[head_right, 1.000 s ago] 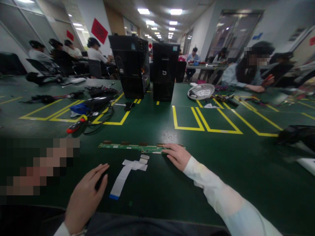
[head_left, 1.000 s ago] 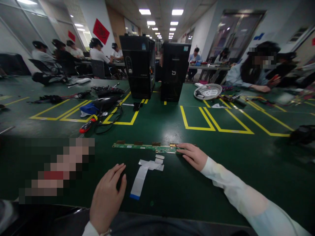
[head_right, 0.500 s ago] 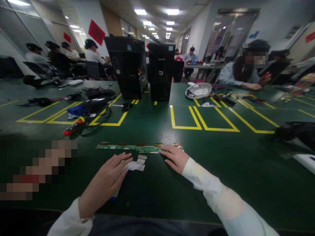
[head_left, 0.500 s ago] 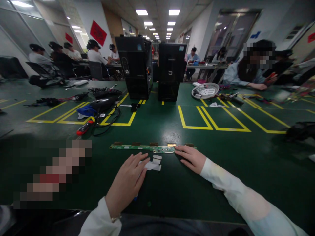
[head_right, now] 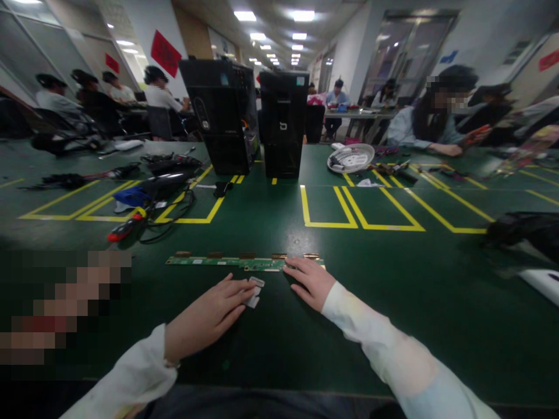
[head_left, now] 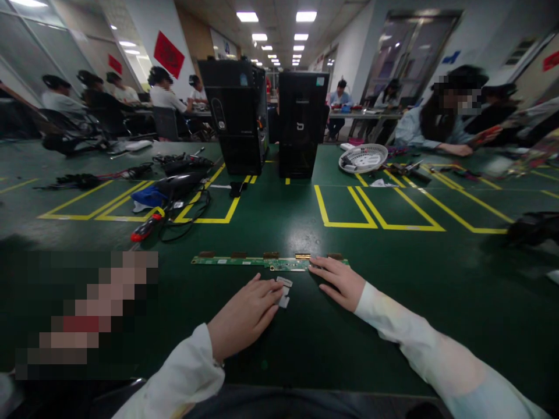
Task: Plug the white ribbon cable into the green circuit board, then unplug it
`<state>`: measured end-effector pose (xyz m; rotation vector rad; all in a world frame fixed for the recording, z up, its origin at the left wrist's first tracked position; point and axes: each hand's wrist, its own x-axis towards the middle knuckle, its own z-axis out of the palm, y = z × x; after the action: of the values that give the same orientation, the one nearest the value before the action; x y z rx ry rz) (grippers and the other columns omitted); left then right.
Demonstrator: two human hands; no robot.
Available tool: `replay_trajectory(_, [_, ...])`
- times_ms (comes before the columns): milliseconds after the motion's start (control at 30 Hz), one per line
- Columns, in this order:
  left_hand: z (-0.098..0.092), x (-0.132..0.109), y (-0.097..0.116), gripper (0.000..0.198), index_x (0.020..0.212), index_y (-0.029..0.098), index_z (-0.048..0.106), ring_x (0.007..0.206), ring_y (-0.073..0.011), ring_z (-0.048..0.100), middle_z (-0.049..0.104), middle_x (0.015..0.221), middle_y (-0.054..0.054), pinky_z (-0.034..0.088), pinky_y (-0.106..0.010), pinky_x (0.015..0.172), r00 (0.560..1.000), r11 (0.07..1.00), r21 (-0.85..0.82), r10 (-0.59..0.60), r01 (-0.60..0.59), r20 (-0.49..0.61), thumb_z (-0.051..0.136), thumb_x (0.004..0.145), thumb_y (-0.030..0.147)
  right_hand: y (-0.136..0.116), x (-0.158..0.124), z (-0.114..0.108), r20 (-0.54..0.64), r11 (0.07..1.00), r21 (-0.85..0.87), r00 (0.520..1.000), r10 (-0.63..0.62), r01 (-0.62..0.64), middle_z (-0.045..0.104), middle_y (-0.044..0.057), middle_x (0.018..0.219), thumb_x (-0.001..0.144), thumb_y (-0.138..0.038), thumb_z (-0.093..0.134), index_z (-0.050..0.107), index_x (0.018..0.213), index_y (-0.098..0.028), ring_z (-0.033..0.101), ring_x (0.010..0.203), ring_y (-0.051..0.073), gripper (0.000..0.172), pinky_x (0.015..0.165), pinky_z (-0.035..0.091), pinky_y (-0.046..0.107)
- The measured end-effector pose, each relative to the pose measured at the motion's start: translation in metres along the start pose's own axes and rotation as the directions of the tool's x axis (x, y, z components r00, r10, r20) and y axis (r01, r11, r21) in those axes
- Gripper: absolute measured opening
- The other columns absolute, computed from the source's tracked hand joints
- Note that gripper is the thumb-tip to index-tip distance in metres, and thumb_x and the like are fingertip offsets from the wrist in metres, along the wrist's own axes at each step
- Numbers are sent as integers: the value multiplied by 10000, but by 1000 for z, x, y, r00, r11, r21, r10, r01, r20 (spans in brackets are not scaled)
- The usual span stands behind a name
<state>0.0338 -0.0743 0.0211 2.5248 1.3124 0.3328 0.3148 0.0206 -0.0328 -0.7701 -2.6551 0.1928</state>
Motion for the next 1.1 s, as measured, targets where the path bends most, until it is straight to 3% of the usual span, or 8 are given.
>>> replay_trajectory(133, [7,7,8,390,1320,237,481,1268,-206,455,524,1360,-61,248,-478,1124,1000,999,39,14,-15,19,413,937,250,-1,3,3,-4,1000,-7,1000,6,-6,455,125,1405,932,-280,403,483,1339,-174,380,1326,227,428,1080,338,480])
replay_trajectory(267, [18,14,17,406,1324,191,469,1255,-229,453,508,1364,-80,314,-446,1096,1000,998,70,3,-1,-18,444,927,269,-2,3,4,-6,1000,-18,1000,6,-6,454,130,1405,937,-282,395,489,1327,-154,381,1325,226,421,1079,342,470])
replay_trajectory(500, [33,29,45,435,1289,104,488,1211,-282,488,533,1315,-161,435,-431,993,985,981,119,-139,150,-101,474,913,322,-2,3,4,12,999,-37,1000,20,-19,454,124,1405,938,-288,388,486,1332,-154,403,1307,234,427,1079,344,466])
replay_trajectory(667, [39,31,54,503,1313,55,454,1219,-314,491,515,1337,-206,438,-456,986,978,964,176,-187,201,-93,488,908,351,-2,4,4,1,1000,-31,1000,-1,1,456,136,1399,935,-271,401,480,1330,-150,386,1319,227,420,1076,347,464])
replay_trajectory(867, [34,21,49,523,1375,78,373,1271,-271,458,477,1396,-171,398,-412,1040,989,972,186,-141,147,-43,484,916,302,-1,4,7,-31,1000,-13,999,-18,18,467,140,1387,933,-268,397,475,1330,-163,401,1306,237,418,1063,361,476])
replay_trajectory(1100, [8,21,27,355,1270,171,507,1202,-237,503,530,1352,-85,415,-428,1014,998,987,158,17,-27,67,412,928,182,0,3,7,-27,1000,-16,1000,-14,13,462,128,1394,937,-279,399,468,1342,-184,408,1303,235,422,1060,366,474])
